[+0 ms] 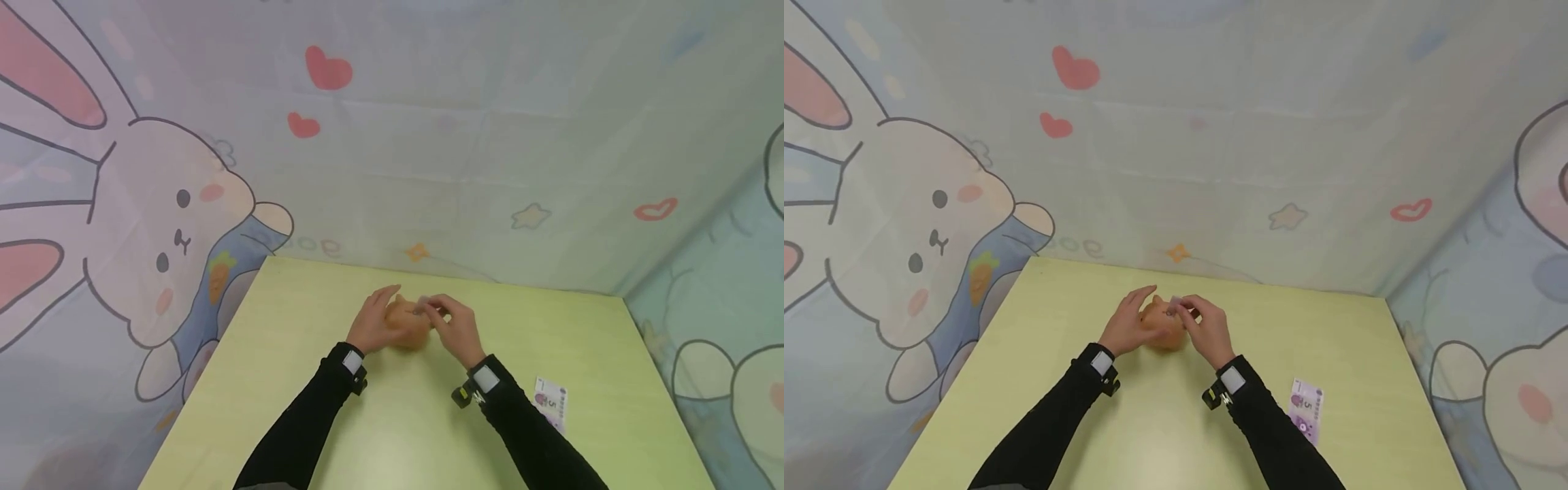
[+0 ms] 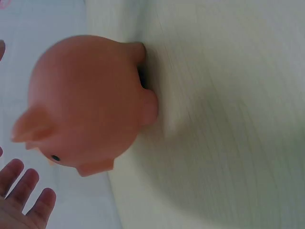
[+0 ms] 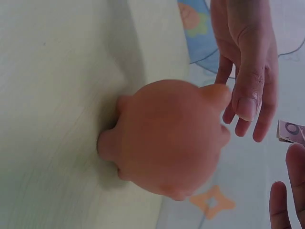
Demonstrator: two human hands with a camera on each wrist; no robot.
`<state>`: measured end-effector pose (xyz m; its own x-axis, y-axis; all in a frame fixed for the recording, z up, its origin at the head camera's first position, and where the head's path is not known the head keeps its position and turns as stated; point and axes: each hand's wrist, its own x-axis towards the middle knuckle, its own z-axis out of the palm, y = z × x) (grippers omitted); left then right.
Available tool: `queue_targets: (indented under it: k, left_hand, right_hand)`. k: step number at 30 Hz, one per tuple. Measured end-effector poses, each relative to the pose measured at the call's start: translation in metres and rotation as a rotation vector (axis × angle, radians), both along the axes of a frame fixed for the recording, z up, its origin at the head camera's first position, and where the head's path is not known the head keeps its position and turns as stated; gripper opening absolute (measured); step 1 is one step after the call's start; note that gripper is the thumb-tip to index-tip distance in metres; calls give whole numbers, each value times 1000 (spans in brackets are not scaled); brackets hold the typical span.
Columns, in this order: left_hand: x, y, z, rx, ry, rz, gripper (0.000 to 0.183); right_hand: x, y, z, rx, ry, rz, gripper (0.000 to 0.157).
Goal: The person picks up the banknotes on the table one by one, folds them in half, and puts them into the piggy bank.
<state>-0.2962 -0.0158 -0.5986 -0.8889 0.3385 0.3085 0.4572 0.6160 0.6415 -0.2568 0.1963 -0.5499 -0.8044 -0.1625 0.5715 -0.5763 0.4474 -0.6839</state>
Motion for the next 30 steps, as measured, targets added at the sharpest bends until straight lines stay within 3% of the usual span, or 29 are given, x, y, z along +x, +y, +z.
queue_targets:
  k: [7, 12, 17, 30]
  left_hand:
    - [-15, 1, -10, 2, -147, -22, 98]
    - [-21, 1, -23, -20, -186, -25, 96]
    - [-23, 1, -29, -29, -197, -28, 93]
    - [-24, 1, -29, -25, -189, -9, 93]
  right_hand:
    - [-23, -7, -11, 62, 6, -30, 10]
    - [-30, -10, -17, 93, -25, -47, 10]
    - [-37, -10, -24, 126, -54, -29, 10]
    - [-56, -5, -24, 196, -105, -9, 6]
